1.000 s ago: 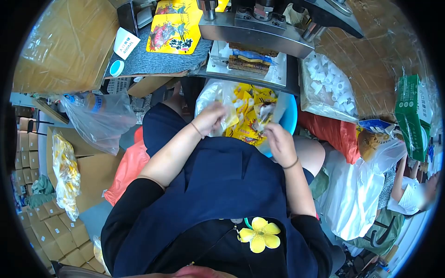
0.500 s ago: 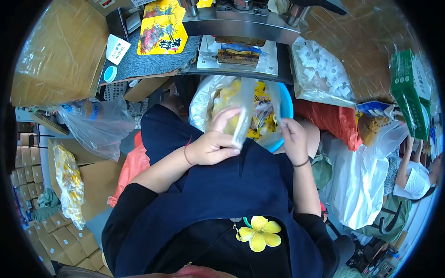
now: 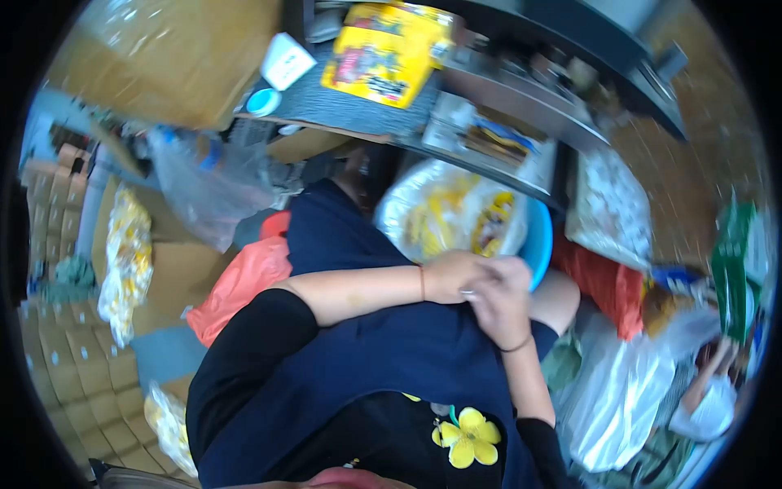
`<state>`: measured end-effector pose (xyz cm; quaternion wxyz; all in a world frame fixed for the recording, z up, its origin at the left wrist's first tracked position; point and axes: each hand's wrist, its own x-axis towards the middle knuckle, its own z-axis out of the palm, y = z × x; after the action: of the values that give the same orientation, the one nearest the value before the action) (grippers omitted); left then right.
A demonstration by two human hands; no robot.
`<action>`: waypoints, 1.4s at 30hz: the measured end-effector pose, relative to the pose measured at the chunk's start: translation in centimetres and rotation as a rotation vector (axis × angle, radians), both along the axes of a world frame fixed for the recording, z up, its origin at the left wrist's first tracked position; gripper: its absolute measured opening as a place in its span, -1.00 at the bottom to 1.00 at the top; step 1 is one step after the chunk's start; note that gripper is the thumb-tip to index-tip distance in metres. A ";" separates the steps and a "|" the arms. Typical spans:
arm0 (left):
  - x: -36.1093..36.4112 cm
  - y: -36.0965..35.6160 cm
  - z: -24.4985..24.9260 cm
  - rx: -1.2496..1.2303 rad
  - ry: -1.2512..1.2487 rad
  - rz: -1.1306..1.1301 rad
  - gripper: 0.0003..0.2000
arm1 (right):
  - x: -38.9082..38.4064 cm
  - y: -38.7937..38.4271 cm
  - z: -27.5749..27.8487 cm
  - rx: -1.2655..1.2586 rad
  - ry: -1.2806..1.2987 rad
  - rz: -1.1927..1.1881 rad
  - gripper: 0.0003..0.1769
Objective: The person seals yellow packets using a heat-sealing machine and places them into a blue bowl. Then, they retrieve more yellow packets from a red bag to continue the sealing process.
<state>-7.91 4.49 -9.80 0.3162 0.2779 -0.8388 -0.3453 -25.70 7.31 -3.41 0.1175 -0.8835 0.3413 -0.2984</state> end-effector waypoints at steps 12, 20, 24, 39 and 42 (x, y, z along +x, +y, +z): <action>1.4 -2.5 -2.8 0.588 0.039 0.083 -0.93 | 3.5 -1.5 -1.4 0.008 -0.019 -0.064 -0.81; 1.0 0.1 -0.4 -0.382 -0.027 0.367 -0.90 | -3.2 -4.0 -8.2 1.269 -0.535 0.075 -0.77; 1.6 -0.3 -1.7 -0.495 -0.212 0.386 -0.90 | -1.6 -3.8 -9.1 0.812 -0.395 -0.242 -0.76; 0.0 -1.0 -3.3 0.086 -0.220 -0.037 -0.71 | 0.8 -0.9 -5.8 -0.258 0.107 -0.074 -0.75; 0.4 -1.1 -3.6 0.224 0.123 0.092 -0.80 | -0.7 -1.6 -8.8 0.426 -0.199 -0.274 -0.78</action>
<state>-7.49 3.39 -13.38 0.3496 0.3280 -0.7602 -0.4385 -26.42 5.72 -12.24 0.2922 -0.7506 0.4998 -0.3184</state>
